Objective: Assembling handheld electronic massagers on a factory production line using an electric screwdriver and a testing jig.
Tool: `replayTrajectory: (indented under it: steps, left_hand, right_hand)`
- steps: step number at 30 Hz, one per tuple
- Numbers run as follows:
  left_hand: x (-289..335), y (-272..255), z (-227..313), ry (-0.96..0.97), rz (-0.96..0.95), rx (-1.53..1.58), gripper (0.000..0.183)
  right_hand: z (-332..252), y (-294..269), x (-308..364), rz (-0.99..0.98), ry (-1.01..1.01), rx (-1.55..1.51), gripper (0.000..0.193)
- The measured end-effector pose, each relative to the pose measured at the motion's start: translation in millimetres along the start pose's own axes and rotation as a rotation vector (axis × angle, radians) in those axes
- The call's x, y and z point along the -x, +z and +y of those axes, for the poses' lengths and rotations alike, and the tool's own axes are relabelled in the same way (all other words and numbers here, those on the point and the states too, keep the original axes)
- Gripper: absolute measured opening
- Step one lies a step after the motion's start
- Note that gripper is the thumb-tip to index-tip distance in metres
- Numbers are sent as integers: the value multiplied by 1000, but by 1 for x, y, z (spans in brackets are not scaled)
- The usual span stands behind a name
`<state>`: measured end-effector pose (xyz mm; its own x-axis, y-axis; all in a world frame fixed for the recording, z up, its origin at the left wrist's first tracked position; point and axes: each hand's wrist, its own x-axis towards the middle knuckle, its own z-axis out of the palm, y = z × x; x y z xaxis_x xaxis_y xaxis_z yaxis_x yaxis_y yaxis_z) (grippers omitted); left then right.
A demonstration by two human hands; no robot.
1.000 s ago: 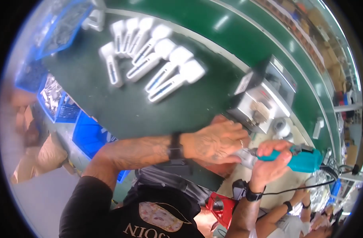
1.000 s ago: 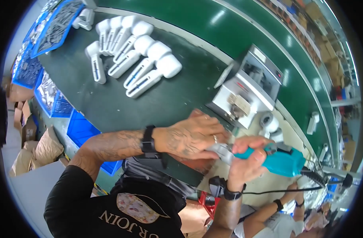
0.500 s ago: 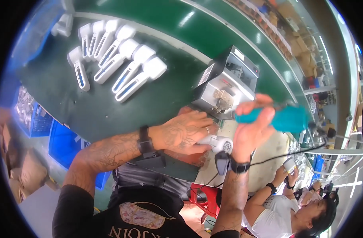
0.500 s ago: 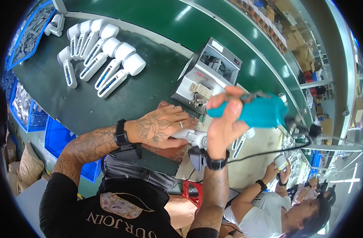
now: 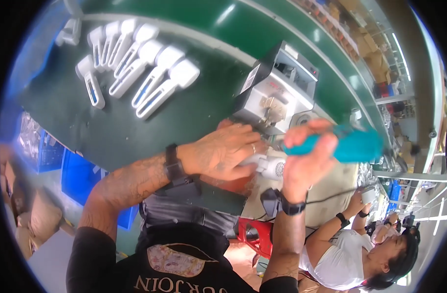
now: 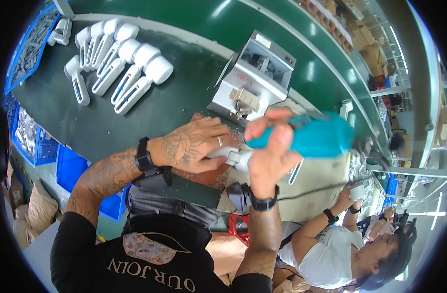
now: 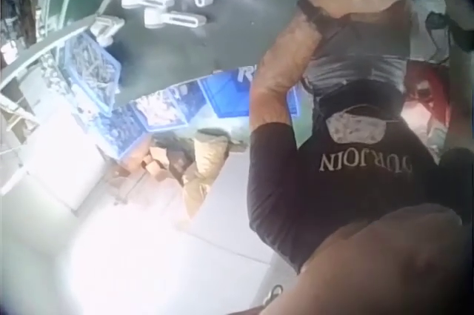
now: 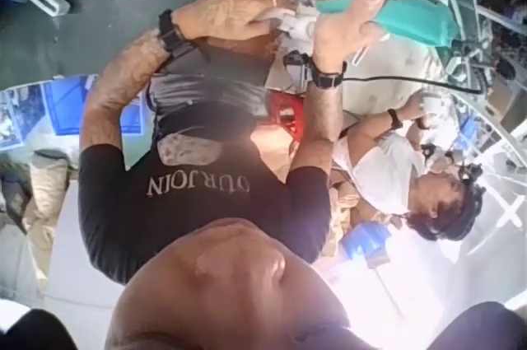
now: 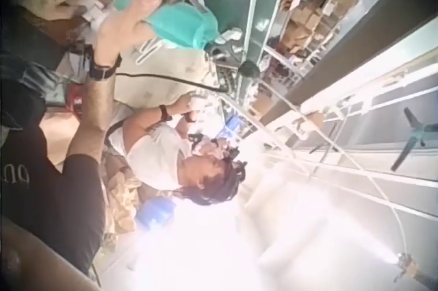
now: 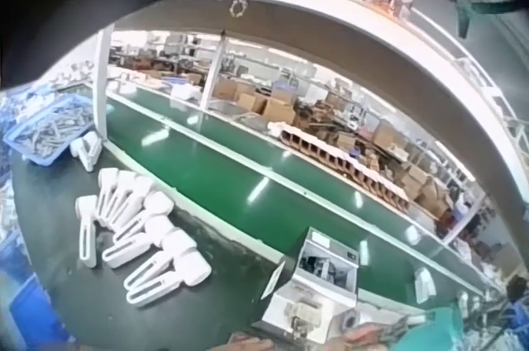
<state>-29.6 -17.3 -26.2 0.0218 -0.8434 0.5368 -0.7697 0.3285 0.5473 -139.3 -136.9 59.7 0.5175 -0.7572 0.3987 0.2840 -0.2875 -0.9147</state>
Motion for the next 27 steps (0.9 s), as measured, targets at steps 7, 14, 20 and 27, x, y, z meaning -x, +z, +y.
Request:
replayTrajectory:
  steps: [7,14,20,27]
  left_hand:
    - [-8,0,7,-34,-44,6,27]
    - [-10,-3,1,-78,-123,0,32]
    - [-3,-9,-4,-14,53,-41,37]
    - [6,22,15,-17,24,-88,52]
  right_hand:
    - [-16,-33,42,-58,13,19,67]
    - [-12,-38,43,-78,30,18,68]
    - [-5,-53,74,61,137,-5,53]
    - [-26,-66,109,5,109,35,51]
